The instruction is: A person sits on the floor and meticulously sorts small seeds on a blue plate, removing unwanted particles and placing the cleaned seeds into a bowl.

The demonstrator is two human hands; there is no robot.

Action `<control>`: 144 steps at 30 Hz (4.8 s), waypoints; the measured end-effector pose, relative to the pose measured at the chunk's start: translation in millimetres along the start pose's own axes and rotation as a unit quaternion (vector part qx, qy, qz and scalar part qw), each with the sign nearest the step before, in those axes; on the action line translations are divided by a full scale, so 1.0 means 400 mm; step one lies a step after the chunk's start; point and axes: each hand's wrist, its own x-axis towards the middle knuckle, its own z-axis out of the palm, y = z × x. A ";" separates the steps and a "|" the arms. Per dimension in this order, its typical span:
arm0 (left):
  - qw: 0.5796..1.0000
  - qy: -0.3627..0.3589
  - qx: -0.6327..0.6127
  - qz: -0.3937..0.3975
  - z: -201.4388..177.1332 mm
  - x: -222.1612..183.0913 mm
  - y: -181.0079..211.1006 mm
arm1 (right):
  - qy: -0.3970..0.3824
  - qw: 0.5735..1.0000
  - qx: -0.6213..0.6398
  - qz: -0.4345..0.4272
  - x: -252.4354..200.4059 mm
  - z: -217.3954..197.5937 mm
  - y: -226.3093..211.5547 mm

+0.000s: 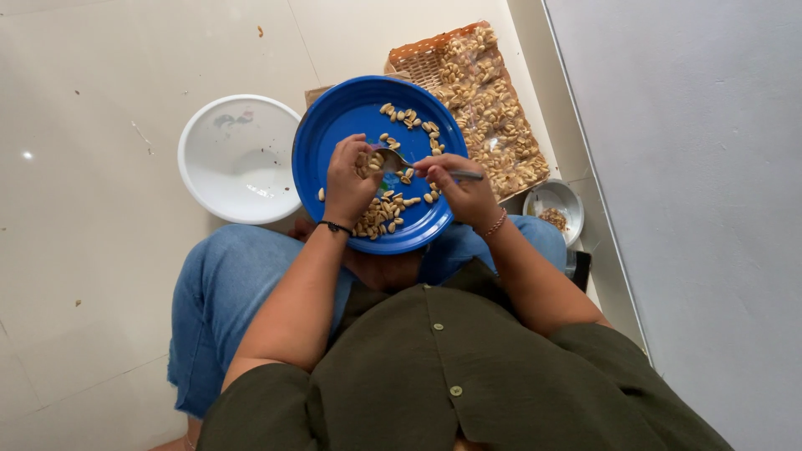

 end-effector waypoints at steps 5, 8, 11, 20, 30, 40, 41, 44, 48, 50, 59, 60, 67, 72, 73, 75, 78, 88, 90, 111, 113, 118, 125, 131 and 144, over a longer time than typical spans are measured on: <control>1.000 0.000 0.005 -0.004 0.006 0.004 -0.029 | -0.026 0.982 -0.110 -0.154 -0.005 0.000 -0.042; 1.000 0.005 0.002 -0.002 0.007 0.003 -0.014 | -0.035 0.975 -0.112 -0.187 0.002 0.000 -0.061; 1.000 0.008 0.002 0.006 0.013 0.003 -0.038 | -0.022 0.978 -0.101 -0.183 -0.009 0.000 -0.027; 0.999 0.021 -0.031 0.009 0.003 0.000 -0.038 | 0.032 0.978 -0.125 -0.164 -0.043 -0.064 0.085; 0.996 0.017 -0.082 0.011 0.014 -0.012 -0.047 | -0.119 0.927 -0.311 -0.175 -0.159 -0.059 0.154; 0.987 -0.024 -0.155 0.023 0.011 -0.026 -0.040 | -0.084 0.925 -0.323 -0.183 -0.151 -0.052 0.155; 0.988 -0.024 -0.152 0.029 0.017 -0.030 -0.038 | -0.065 0.948 -0.273 -0.150 -0.144 -0.049 0.143; 0.990 -0.036 -0.130 0.045 0.039 -0.041 -0.038 | -0.014 0.985 -0.151 -0.079 -0.125 -0.024 0.132; 0.996 -0.077 -0.046 0.013 0.060 -0.075 -0.042 | 0.041 0.996 -0.037 -0.064 -0.117 0.016 0.161; 0.995 -0.097 -0.024 0.017 0.058 -0.082 -0.042 | 0.028 0.996 -0.043 -0.075 -0.130 0.024 0.185; 0.989 -0.148 0.000 0.028 0.067 -0.112 -0.012 | 0.034 0.993 -0.001 -0.111 -0.149 0.016 0.196; 0.988 -0.148 0.007 0.033 0.063 -0.115 -0.017 | 0.034 0.990 -0.030 -0.132 -0.141 0.019 0.191; 0.989 -0.140 0.006 0.040 0.055 -0.125 0.000 | 0.019 0.987 -0.039 -0.156 -0.132 0.016 0.163; 0.985 -0.168 0.004 0.034 0.063 -0.134 -0.001 | 0.025 0.988 -0.044 -0.148 -0.133 0.012 0.174; 0.985 -0.168 0.004 0.034 0.064 -0.134 -0.007 | 0.025 0.988 -0.044 -0.149 -0.134 0.012 0.175; 0.988 -0.150 -0.007 0.023 0.070 -0.130 -0.018 | 0.002 0.988 -0.024 -0.150 -0.134 0.007 0.176; 0.990 -0.133 -0.046 -0.017 0.071 -0.122 -0.045 | -0.024 0.989 -0.015 -0.145 -0.136 0.008 0.160; 0.992 -0.122 -0.018 0.040 0.085 -0.125 -0.067 | 0.029 0.991 -0.034 -0.128 -0.144 0.019 0.184; 0.991 -0.110 -0.069 -0.017 0.088 -0.129 -0.070 | 0.018 0.996 0.022 -0.089 -0.147 0.021 0.205; 0.981 -0.110 -0.137 -0.082 0.064 -0.098 -0.076 | 0.024 0.983 0.136 0.118 -0.142 0.076 0.231; 0.983 -0.112 -0.120 -0.086 0.065 -0.097 -0.061 | 0.019 0.982 0.146 0.118 -0.143 0.069 0.238; 0.983 -0.122 -0.095 -0.097 0.074 -0.088 -0.057 | 0.015 0.980 0.162 0.116 -0.142 0.061 0.250; 0.980 -0.135 -0.106 -0.105 0.071 -0.081 -0.058 | 0.011 0.975 0.181 0.130 -0.138 0.062 0.257; 0.982 -0.133 -0.104 -0.085 0.069 -0.075 -0.032 | 0.031 0.974 0.176 0.136 -0.139 0.064 0.246; 0.984 -0.119 -0.081 -0.101 0.072 -0.074 -0.073 | 0.049 0.979 0.165 0.106 -0.142 0.074 0.263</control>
